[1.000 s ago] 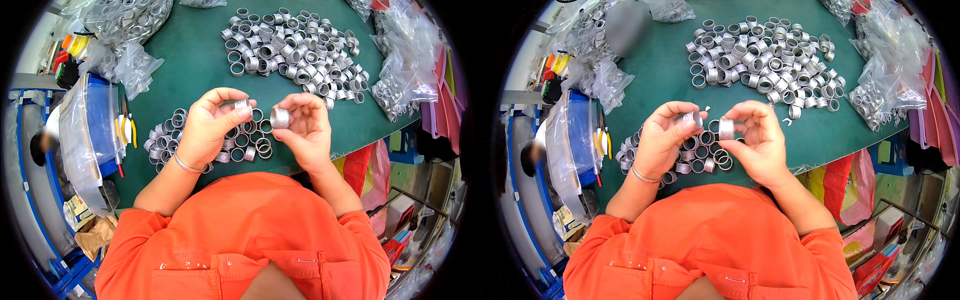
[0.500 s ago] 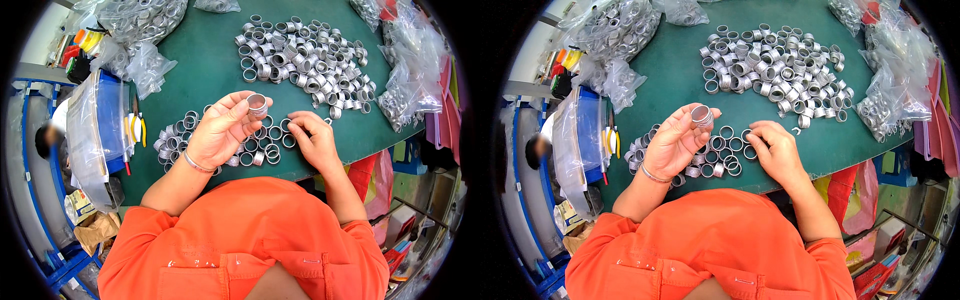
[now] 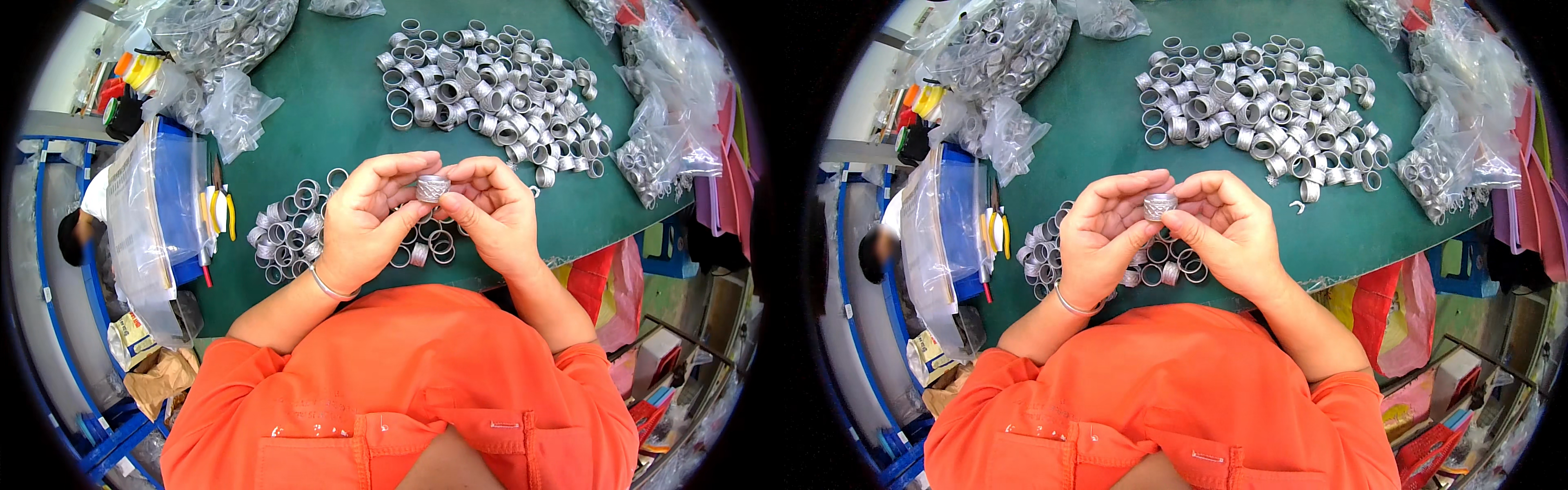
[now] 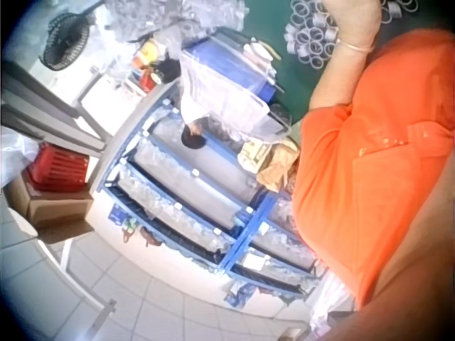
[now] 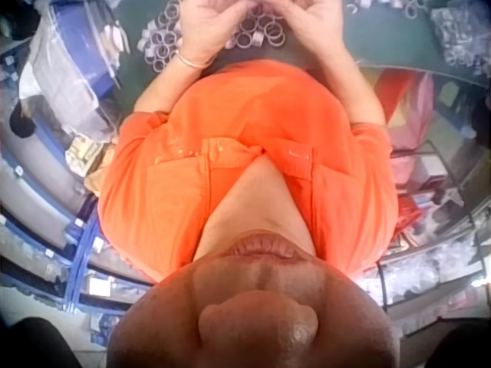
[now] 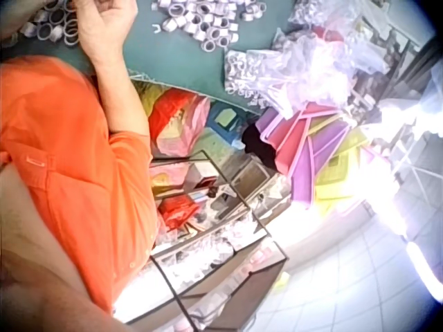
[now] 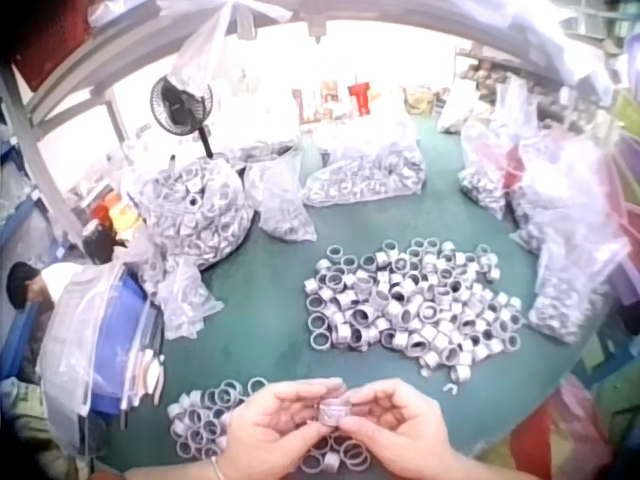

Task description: The person sorts and organizes metal rings and smaller internal components on a workstation table, picking them up individually to check them and then placing them into different groups or containers. A second person later assists by handing over specific metal parts for sorting.

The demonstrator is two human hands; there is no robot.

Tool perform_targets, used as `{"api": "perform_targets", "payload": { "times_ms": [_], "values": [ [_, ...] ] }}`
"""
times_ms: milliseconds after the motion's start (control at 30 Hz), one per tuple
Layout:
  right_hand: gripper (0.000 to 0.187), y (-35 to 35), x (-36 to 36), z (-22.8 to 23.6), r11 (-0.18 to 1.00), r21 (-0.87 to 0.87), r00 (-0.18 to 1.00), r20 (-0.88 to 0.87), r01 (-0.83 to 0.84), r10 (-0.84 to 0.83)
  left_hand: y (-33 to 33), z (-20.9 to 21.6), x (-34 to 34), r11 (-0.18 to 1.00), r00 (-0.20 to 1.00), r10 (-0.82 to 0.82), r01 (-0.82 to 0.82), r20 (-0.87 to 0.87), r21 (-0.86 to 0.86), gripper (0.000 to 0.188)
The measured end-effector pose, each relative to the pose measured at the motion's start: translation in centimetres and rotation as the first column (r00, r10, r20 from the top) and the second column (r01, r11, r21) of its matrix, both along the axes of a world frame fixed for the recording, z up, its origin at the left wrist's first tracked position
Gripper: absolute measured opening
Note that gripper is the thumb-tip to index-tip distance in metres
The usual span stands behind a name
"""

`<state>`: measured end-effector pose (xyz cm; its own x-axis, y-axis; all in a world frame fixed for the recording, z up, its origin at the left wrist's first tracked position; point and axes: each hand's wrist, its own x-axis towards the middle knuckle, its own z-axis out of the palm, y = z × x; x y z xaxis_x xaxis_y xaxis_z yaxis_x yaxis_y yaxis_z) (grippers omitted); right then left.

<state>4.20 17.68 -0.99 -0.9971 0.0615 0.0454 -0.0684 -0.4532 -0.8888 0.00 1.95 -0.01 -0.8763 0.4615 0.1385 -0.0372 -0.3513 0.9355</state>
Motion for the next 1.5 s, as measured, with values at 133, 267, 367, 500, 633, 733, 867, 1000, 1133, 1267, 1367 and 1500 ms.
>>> {"api": "perform_targets", "payload": {
  "times_ms": [133,267,367,500,633,733,867,1000,1133,1267,1367,1500],
  "values": [
    [0.022,0.5,0.2,0.1,1.000,-0.015,0.998,0.050,-0.028,0.028,-0.2,-0.4,-0.2,0.999,0.999,-0.045,0.044,0.021,0.022,0.033],
    [0.021,0.8,0.5,-0.3,0.999,-0.040,0.997,0.063,-0.036,0.038,-0.2,-0.5,-0.4,0.997,0.996,-0.044,0.039,-0.080,-0.072,0.027],
    [0.019,1.0,0.9,-0.6,0.948,0.312,0.996,-0.082,0.065,-0.042,-0.5,0.1,-0.7,0.935,0.960,-0.068,-0.034,-0.273,-0.354,0.024],
    [0.017,2.8,1.3,-1.4,0.468,0.843,0.946,-0.320,0.264,0.044,-1.2,1.0,-2.2,0.808,0.901,-0.136,-0.140,-0.413,-0.573,0.020],
    [0.012,2.9,1.1,-2.2,0.419,0.868,0.943,-0.324,0.265,0.075,-1.7,1.5,-5.5,0.703,0.805,-0.238,-0.243,-0.544,-0.668,0.019],
    [0.011,3.5,-1.9,-1.4,0.266,0.863,0.893,-0.450,0.429,0.022,-1.2,1.6,-8.1,0.522,0.774,-0.342,-0.315,-0.532,-0.793,0.047],
    [0.017,3.3,-6.3,-1.2,0.074,0.846,0.840,-0.533,0.528,0.099,1.3,-0.1,-10.9,0.376,0.700,-0.482,-0.378,-0.527,-0.846,0.071],
    [0.020,4.1,-7.7,-1.9,-0.058,0.872,0.867,-0.472,0.485,0.158,3.3,-0.9,-11.3,0.320,0.729,-0.507,-0.336,-0.460,-0.886,0.075],
    [0.016,4.8,-7.1,-2.0,0.238,0.885,0.909,-0.417,0.401,0.021,3.5,-1.7,-11.2,0.330,0.717,-0.493,-0.369,-0.493,-0.869,0.072],
    [0.015,5.0,-5.4,-1.4,0.731,0.670,0.990,-0.124,0.130,-0.062,3.6,-2.8,-10.9,0.433,0.648,-0.447,-0.447,-0.617,-0.783,0.061],
    [0.016,4.8,-4.4,-1.7,0.941,0.335,0.999,-0.046,0.041,-0.027,3.8,-2.9,-10.8,0.442,0.645,-0.441,-0.450,-0.625,-0.776,0.057],
    [0.034,4.6,-3.6,-1.6,0.989,0.145,0.993,-0.117,0.002,0.016,3.9,-3.6,-11.0,0.463,0.641,-0.432,-0.446,-0.634,-0.766,0.055]
  ]
}}
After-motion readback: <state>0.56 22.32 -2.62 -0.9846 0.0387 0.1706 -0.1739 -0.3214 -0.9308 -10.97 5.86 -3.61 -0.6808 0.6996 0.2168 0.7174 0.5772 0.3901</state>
